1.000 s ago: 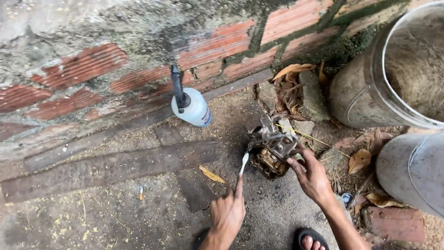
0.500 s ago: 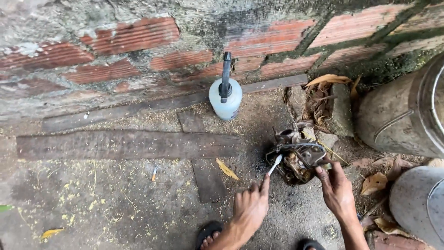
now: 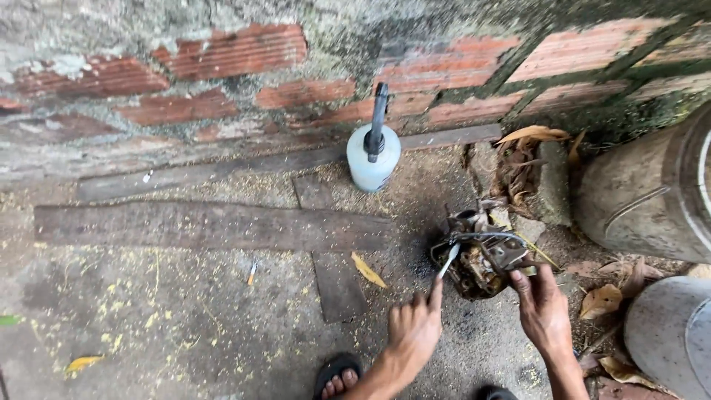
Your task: Cleaning a motorcycle engine component using a toothbrush, cleaning spray, and a small scraping tool in an outdoor workspace.
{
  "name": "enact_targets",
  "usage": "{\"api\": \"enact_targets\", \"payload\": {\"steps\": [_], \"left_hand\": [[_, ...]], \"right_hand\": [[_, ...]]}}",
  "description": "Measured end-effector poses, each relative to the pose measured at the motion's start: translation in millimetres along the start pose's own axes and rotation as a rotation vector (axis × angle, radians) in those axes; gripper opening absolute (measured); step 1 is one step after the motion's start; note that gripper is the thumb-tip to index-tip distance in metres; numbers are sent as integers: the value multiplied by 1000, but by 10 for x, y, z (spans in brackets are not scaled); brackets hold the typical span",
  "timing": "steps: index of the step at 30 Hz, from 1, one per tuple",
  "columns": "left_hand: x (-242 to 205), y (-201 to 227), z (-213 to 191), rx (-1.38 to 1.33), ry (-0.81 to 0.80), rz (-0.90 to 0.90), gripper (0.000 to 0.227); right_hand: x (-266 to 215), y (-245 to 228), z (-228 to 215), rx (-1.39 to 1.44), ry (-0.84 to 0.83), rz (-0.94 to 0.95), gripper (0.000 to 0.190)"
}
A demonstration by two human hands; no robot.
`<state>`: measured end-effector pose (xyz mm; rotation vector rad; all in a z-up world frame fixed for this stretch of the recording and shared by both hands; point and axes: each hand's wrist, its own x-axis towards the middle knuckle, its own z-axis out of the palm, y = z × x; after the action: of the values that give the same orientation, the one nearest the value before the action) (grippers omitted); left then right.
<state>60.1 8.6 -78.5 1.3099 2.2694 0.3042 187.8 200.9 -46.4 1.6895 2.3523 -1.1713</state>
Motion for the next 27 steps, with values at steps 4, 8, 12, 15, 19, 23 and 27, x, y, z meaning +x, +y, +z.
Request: {"api": "enact_targets", "payload": {"steps": [4,8,12,15,19,23,27], "left_hand": [[-100,-82,81,-30,-33,-50,84],[-96,-40,66,49,38,7,73],[-120,-83,84,12,41,-16,73],[-26,11,76,34,144,14,65],[-111,-103,185,18,79,-12,68],[-102,28,113,36,65,-8,65],[-187,-39,146,53,146,21,67]], "right_hand": [[-92,-157,-20,37,-63,59,38],[-1,67,75,-2,4,-70,42],[-112,-88,60,-64,-10,-59,46],[-83,-101,50,39,12,-57,40],[-169,-213,30,2,-6,-35,51],[-111,-32,147,-14,52,-145,37],[-150,-101,111,3,53,-112,57]]}}
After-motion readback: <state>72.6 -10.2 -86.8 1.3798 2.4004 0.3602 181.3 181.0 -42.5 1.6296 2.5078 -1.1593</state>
